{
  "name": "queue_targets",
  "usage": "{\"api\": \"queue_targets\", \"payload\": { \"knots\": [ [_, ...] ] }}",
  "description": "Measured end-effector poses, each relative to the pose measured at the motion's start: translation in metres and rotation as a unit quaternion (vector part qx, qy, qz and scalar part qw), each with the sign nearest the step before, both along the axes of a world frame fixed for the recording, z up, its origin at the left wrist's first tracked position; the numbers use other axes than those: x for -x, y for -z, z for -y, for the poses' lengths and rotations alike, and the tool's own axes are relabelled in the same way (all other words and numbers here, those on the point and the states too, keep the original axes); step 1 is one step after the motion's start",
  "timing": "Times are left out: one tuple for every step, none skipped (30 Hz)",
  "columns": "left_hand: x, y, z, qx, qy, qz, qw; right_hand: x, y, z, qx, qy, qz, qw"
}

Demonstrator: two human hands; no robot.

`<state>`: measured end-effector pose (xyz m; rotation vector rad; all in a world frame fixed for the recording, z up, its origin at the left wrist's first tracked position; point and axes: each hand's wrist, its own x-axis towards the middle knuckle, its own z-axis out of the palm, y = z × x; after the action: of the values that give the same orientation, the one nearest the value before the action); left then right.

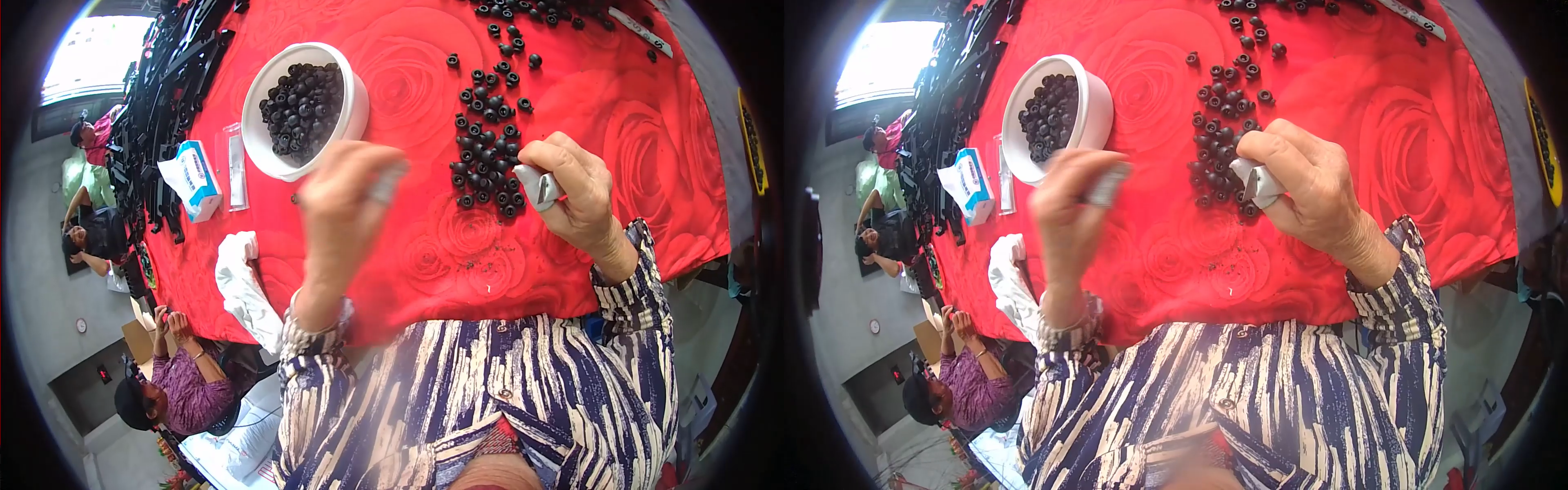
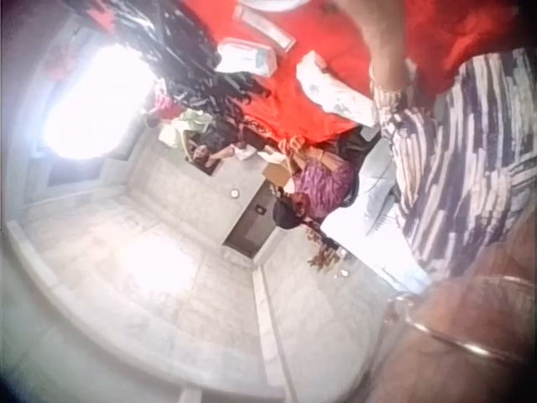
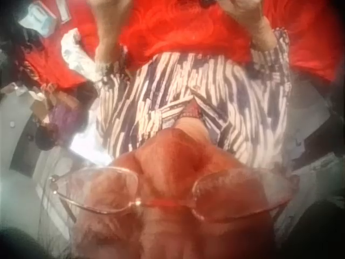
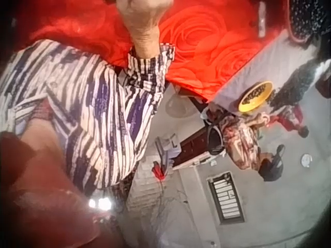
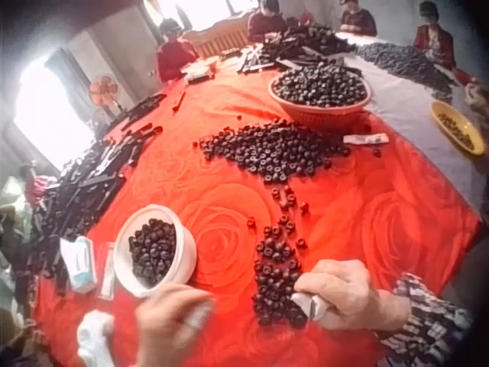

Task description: The person inserts small white components into black plastic/rubber rings by hand, using finger protectors, at a workshop table.

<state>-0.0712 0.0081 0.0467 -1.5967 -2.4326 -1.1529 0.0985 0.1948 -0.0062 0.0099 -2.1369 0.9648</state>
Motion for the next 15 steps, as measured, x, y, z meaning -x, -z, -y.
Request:
{"api": "queue_targets", "payload": {
  "knots": [
    [-0.008, 0.010, -0.007, 0.034, 0.031, 0.041, 0.998, -0.001, 0.000, 0.000, 0.002, -0.003, 0.004, 1.000],
    [-0.010, 0.022, -0.012, 0.038, 0.042, 0.078, 0.995, 0.000, -0.001, 0.000, 0.001, -0.005, 0.008, 1.000],
    [-0.011, 0.031, -0.014, 0.047, 0.059, 0.095, 0.993, 0.001, -0.004, 0.000, 0.001, -0.006, 0.007, 1.000],
    [-0.010, 0.039, -0.018, 0.057, 0.080, 0.115, 0.988, 0.001, -0.004, 0.000, -0.007, -0.007, 0.013, 1.000],
    [-0.008, 0.043, -0.020, 0.057, 0.083, 0.117, 0.988, 0.001, -0.005, -0.001, -0.014, -0.008, 0.019, 1.000],
    [-0.007, 0.046, -0.022, 0.057, 0.093, 0.123, 0.986, 0.001, -0.005, -0.001, -0.014, -0.006, 0.021, 1.000],
    [-0.006, 0.049, -0.023, 0.057, 0.103, 0.130, 0.985, 0.002, -0.004, 0.000, -0.012, -0.005, 0.020, 1.000],
    [-0.006, 0.049, -0.024, 0.059, 0.104, 0.131, 0.984, 0.002, -0.004, 0.000, -0.010, -0.005, 0.020, 1.000],
    [-0.005, 0.047, -0.025, 0.082, 0.109, 0.130, 0.982, 0.002, -0.004, 0.000, -0.008, -0.004, 0.021, 1.000],
    [-0.004, 0.045, -0.027, 0.104, 0.116, 0.129, 0.979, 0.001, -0.005, -0.001, -0.013, -0.002, 0.022, 1.000],
    [-0.005, 0.044, -0.028, 0.105, 0.118, 0.131, 0.979, 0.001, -0.006, -0.001, -0.017, 0.000, 0.024, 1.000],
    [-0.005, 0.042, -0.030, 0.122, 0.121, 0.127, 0.977, 0.000, -0.006, -0.001, -0.016, 0.002, 0.026, 1.000],
    [-0.005, 0.042, -0.031, 0.138, 0.123, 0.123, 0.975, 0.000, -0.006, -0.001, -0.015, 0.002, 0.032, 0.999],
    [-0.005, 0.043, -0.032, 0.138, 0.124, 0.124, 0.975, 0.000, -0.006, -0.001, -0.015, 0.002, 0.038, 0.999],
    [-0.005, 0.044, -0.033, 0.131, 0.132, 0.105, 0.977, 0.000, -0.005, -0.001, -0.015, 0.003, 0.040, 0.999]
  ]
}}
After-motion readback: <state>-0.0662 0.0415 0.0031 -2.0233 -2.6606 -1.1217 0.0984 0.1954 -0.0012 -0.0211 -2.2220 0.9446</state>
